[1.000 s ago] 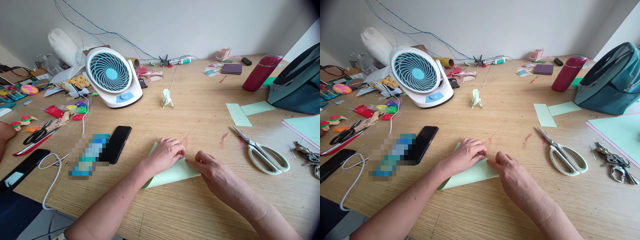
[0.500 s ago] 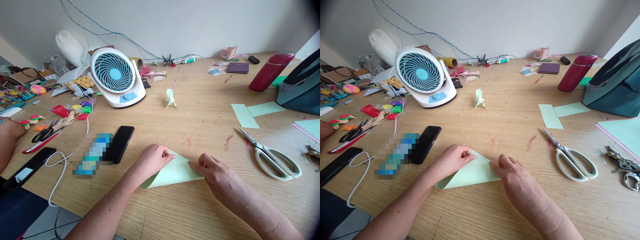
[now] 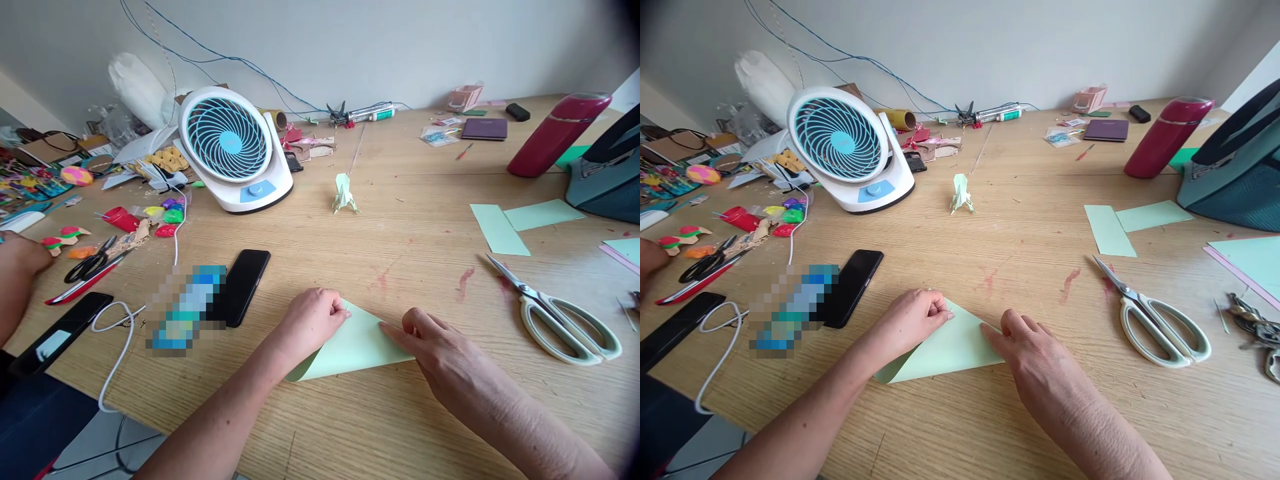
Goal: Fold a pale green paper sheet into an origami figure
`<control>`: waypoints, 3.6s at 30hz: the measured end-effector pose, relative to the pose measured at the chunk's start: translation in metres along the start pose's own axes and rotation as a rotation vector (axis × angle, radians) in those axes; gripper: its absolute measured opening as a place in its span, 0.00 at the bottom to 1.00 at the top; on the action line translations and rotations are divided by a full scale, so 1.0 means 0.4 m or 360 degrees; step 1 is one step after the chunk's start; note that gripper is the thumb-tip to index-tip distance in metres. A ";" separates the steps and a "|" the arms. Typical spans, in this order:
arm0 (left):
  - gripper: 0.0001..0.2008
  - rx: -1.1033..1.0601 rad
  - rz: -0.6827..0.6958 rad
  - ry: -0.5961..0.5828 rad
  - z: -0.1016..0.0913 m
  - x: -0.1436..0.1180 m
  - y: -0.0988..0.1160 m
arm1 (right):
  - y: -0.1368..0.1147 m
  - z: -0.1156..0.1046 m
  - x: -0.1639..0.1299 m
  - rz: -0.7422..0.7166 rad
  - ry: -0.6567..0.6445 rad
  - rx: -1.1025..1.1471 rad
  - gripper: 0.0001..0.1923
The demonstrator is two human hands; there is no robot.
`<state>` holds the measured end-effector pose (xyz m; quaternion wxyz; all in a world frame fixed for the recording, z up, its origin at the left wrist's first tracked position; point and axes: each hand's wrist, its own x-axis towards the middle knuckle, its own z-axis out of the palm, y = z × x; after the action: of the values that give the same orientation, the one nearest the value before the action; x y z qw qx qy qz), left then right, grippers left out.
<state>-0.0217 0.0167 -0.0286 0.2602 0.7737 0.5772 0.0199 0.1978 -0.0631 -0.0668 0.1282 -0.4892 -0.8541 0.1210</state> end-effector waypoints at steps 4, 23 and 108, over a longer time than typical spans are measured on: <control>0.12 0.0010 0.0015 0.0016 0.003 -0.003 0.002 | -0.002 0.001 0.002 -0.0018 0.0006 -0.0068 0.29; 0.09 0.0088 0.0121 0.0110 0.016 -0.006 -0.008 | -0.003 -0.001 0.006 -0.0002 -0.0056 -0.0157 0.36; 0.09 0.0105 0.0864 -0.0225 0.016 0.024 0.022 | 0.036 0.002 -0.002 -0.0170 0.0046 0.0009 0.26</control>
<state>-0.0086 0.0213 -0.0330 0.2597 0.9075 0.3297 0.0162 0.2095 -0.0567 -0.0723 0.1481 -0.4444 -0.8767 0.1093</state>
